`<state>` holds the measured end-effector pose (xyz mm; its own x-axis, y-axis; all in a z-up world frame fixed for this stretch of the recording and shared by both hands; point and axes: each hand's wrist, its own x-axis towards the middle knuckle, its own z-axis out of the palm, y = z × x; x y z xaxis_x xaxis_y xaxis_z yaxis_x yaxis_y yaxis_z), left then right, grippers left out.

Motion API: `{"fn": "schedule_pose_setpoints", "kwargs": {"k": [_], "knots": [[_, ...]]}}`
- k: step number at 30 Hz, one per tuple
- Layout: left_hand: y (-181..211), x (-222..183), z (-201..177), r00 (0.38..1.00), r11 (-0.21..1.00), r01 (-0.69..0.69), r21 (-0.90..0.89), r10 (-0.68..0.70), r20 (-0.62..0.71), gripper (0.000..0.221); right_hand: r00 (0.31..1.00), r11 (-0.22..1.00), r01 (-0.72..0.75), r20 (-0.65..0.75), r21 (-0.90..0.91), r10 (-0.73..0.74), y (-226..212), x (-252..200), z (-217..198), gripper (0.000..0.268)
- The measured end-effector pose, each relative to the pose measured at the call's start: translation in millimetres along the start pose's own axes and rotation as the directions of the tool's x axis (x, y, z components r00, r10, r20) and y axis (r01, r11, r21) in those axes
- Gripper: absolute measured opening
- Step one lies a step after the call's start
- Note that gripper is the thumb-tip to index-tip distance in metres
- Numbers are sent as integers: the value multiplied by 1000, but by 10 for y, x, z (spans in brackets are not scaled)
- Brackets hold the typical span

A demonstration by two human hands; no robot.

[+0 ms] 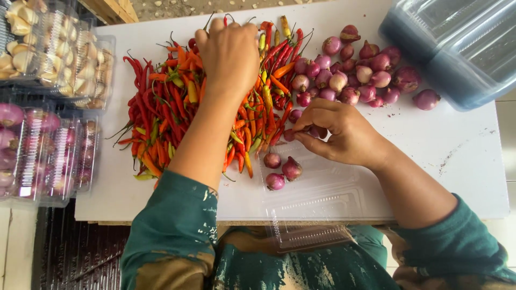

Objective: The person sorts shallots by hand, picking individual shallots from a pile and placing them into a plastic container.

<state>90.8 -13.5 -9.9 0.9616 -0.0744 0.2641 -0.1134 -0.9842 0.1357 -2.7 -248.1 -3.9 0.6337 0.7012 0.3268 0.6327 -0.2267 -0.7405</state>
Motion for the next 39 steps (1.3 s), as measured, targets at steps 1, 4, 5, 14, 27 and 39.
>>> {"fn": "schedule_pose_setpoints", "kwargs": {"k": [1, 4, 5, 14, 27, 39], "knots": [[58, 24, 15, 994, 998, 35, 56, -40, 101, 20, 1000, 1000, 0, -7, 0, 0, 10, -2, -3, 12], [46, 62, 240, 962, 996, 31, 83, -52, 267, 45, 1000, 1000, -5, -8, 2, 5, 24, 1, -18, 12], [54, 50, 237, 962, 996, 28, 82, -50, 270, 45, 1000, 1000, -8, -10, 3, 8, 19, -10, -25, 12], [28, 28, 221, 988, 999, 45, 9, -45, 148, 6, 1000, 1000, -4, -15, -12, 4, 23, -7, -19, 12], [21, -75, 60, 998, 997, -65, -32, 64, -19, 29, 999, 1000, -3, -40, -26, 2, 34, 0, -24, 10], [345, -960, -549, 903, 832, -429, -353, 382, -196, 23, 959, 700, -156, -64, 697, 277, 112, -104, 3, 43]]}}
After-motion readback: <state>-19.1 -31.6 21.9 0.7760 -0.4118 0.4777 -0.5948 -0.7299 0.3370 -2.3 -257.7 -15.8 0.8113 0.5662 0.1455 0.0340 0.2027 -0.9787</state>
